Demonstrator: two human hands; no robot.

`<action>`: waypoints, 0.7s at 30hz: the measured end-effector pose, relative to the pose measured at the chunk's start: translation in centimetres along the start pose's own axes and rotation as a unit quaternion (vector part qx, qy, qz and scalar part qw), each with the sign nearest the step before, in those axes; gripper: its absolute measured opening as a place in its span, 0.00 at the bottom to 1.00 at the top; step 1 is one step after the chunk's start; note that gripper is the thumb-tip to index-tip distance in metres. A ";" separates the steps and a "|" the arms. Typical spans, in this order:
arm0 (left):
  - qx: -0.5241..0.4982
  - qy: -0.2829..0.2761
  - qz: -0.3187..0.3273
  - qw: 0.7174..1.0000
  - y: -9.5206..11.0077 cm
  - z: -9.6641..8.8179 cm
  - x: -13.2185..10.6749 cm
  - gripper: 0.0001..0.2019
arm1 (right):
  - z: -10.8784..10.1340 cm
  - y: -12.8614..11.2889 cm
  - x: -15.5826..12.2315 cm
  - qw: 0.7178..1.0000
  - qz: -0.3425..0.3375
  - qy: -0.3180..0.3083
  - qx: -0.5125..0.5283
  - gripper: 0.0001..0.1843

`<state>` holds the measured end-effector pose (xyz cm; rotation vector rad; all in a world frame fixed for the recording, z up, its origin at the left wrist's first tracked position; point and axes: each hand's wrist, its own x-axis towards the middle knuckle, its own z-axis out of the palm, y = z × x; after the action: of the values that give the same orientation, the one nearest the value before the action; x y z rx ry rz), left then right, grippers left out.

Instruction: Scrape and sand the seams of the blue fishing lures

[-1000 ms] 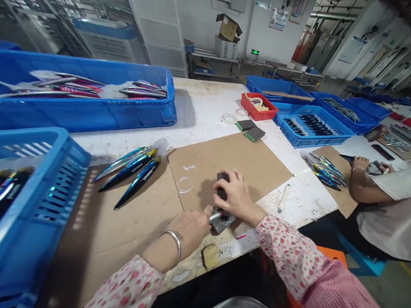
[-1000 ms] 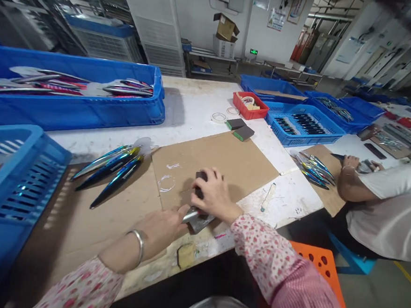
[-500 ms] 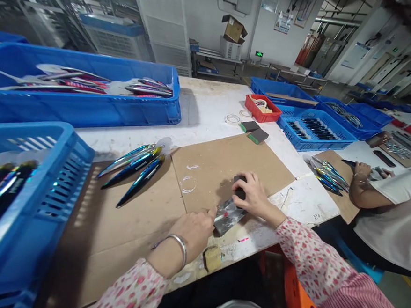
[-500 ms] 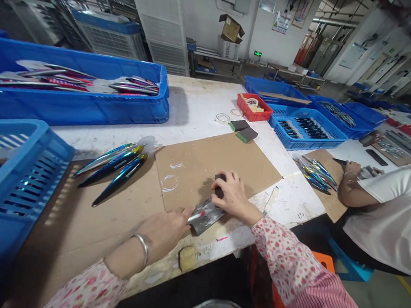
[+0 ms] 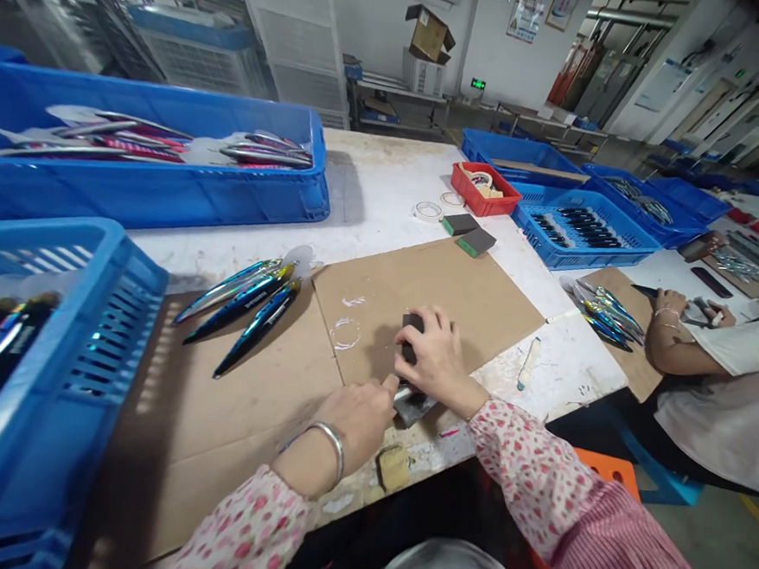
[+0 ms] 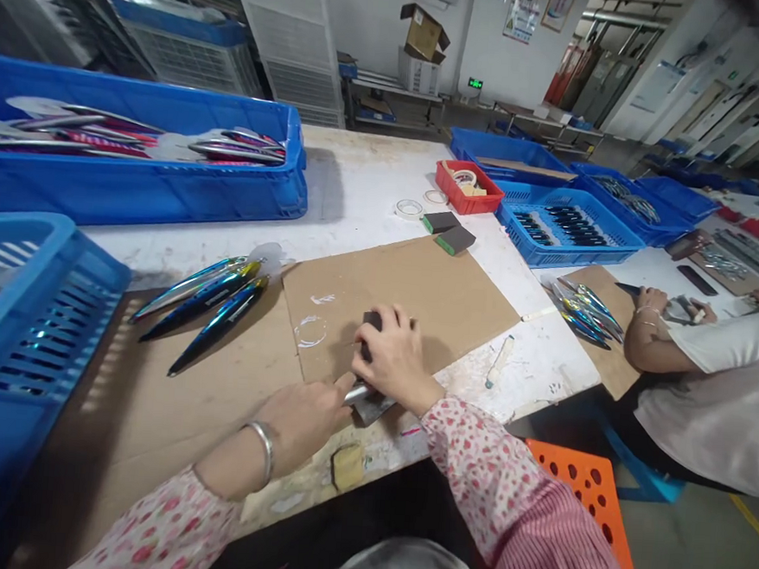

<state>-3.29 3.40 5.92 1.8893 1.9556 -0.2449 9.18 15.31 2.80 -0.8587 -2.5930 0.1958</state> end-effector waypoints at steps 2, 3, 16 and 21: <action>-0.001 -0.003 -0.008 1.000 0.0 0.0 0.0 0.13 | 0.0 0.2 -0.2 1.000 -0.013 -0.001 0.013 0.09; -0.003 -0.004 -0.010 1.000 0.0 0.1 0.0 0.14 | -0.2 0.6 -0.4 1.000 -0.012 -0.007 0.020 0.09; -0.001 0.011 0.004 1.000 -0.3 1.0 0.1 0.16 | -0.5 1.5 -0.6 0.999 0.012 -0.025 0.030 0.09; 0.004 0.007 -0.006 1.000 -0.2 1.2 0.3 0.16 | -0.1 0.5 -0.2 0.999 0.028 -0.023 -0.022 0.08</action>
<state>-3.30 3.21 4.70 1.8900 1.9788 -0.2446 9.62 15.59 2.76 -0.9545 -2.6256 0.1765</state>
